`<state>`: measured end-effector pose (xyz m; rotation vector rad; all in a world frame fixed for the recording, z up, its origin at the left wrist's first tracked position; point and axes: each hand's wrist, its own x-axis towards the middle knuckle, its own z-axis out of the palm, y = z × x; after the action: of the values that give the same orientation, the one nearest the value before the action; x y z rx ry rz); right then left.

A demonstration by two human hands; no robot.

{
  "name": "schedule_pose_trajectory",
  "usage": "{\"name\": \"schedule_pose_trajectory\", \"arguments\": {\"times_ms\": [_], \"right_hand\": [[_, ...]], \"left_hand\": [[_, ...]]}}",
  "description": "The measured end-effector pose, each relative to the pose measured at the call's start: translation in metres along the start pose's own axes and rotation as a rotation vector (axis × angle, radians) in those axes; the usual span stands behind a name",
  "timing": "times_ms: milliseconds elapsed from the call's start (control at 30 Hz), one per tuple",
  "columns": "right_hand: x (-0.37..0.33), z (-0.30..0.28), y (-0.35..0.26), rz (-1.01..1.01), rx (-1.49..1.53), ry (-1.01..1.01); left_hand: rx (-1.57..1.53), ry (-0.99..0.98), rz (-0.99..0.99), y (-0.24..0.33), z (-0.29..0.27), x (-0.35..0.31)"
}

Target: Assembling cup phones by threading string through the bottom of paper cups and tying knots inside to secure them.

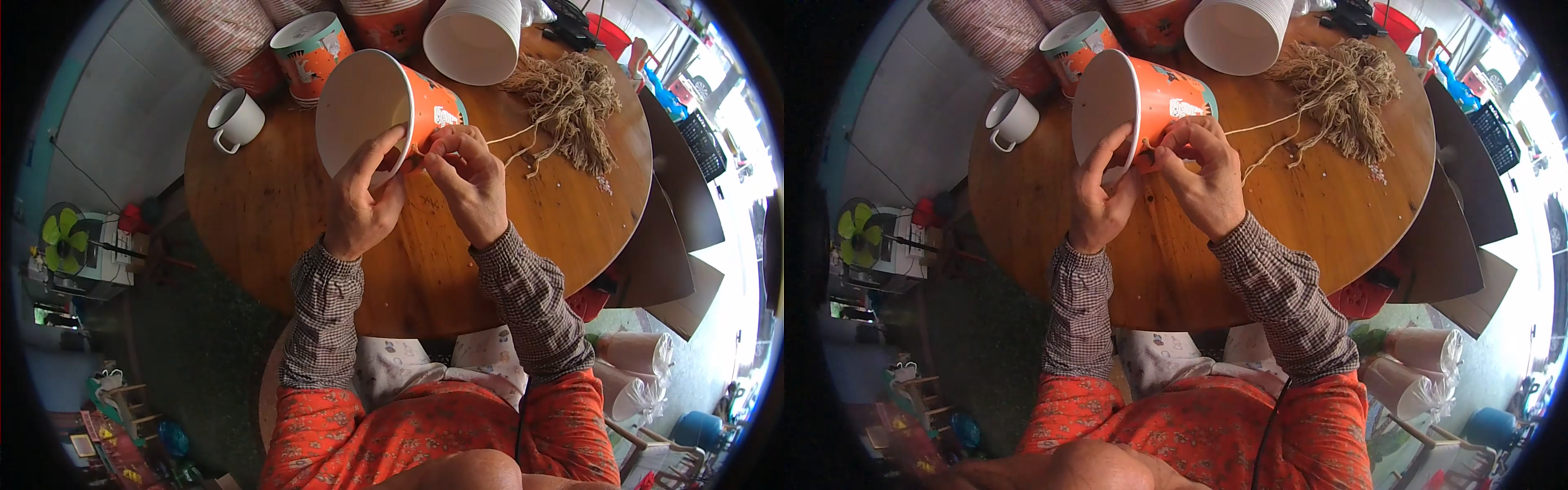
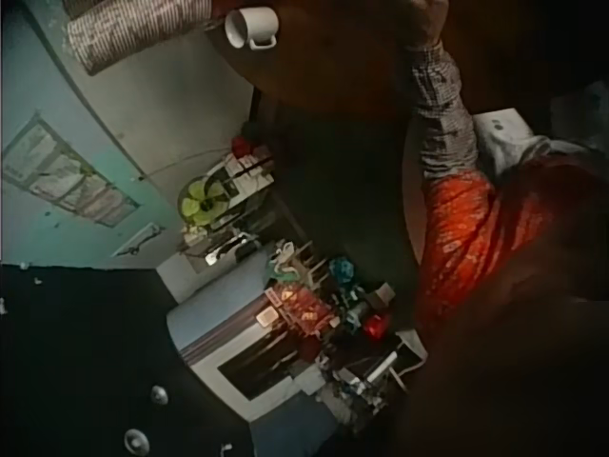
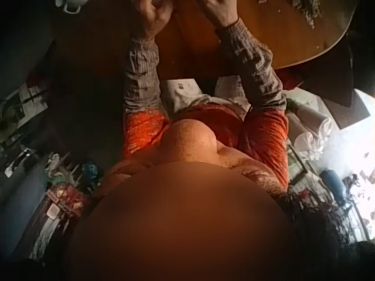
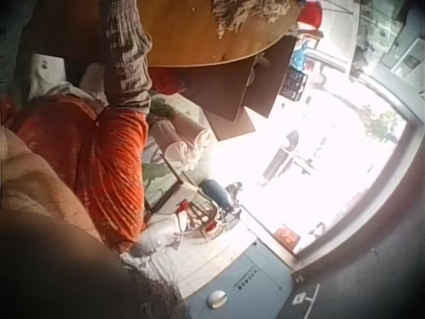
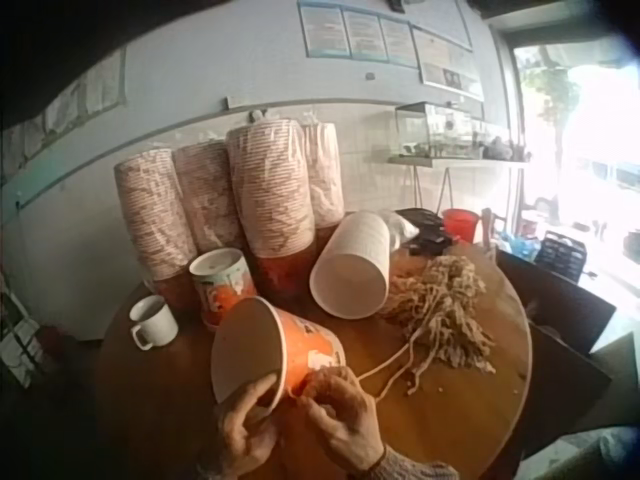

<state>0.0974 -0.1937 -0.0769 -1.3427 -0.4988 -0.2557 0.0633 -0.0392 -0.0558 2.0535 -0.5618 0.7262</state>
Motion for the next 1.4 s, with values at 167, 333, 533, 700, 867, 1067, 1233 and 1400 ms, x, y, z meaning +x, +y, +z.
{"name": "schedule_pose_trajectory", "arguments": {"times_ms": [167,333,533,700,867,1067,1233,1400], "right_hand": [[0.0,-0.002,-0.001,-0.016,-0.037,-0.032],[-0.002,-0.007,-0.009,0.151,0.075,-0.125],[-0.003,-0.005,-0.009,0.135,0.232,-0.159],[0.006,-0.017,-0.007,0.085,0.331,-0.133],[0.003,-0.017,-0.015,0.171,0.286,-0.252],[0.0,-0.012,-0.017,0.037,0.08,-0.369],[0.0,-0.011,-0.018,0.031,0.033,-0.41],[0.0,-0.012,-0.022,0.111,0.041,-0.409]], "left_hand": [[-0.019,0.009,-0.013,0.0,0.001,0.0],[0.044,-0.015,0.066,-0.001,0.0,0.001],[0.064,0.336,0.037,-0.015,0.007,-0.002],[0.609,0.151,0.332,0.0,-0.008,0.002],[0.606,0.025,0.231,0.001,-0.011,0.001],[0.292,0.195,0.19,-0.003,-0.009,-0.001],[0.308,0.181,0.206,-0.002,-0.005,-0.001],[0.325,0.176,0.242,-0.002,-0.004,0.0]]}}
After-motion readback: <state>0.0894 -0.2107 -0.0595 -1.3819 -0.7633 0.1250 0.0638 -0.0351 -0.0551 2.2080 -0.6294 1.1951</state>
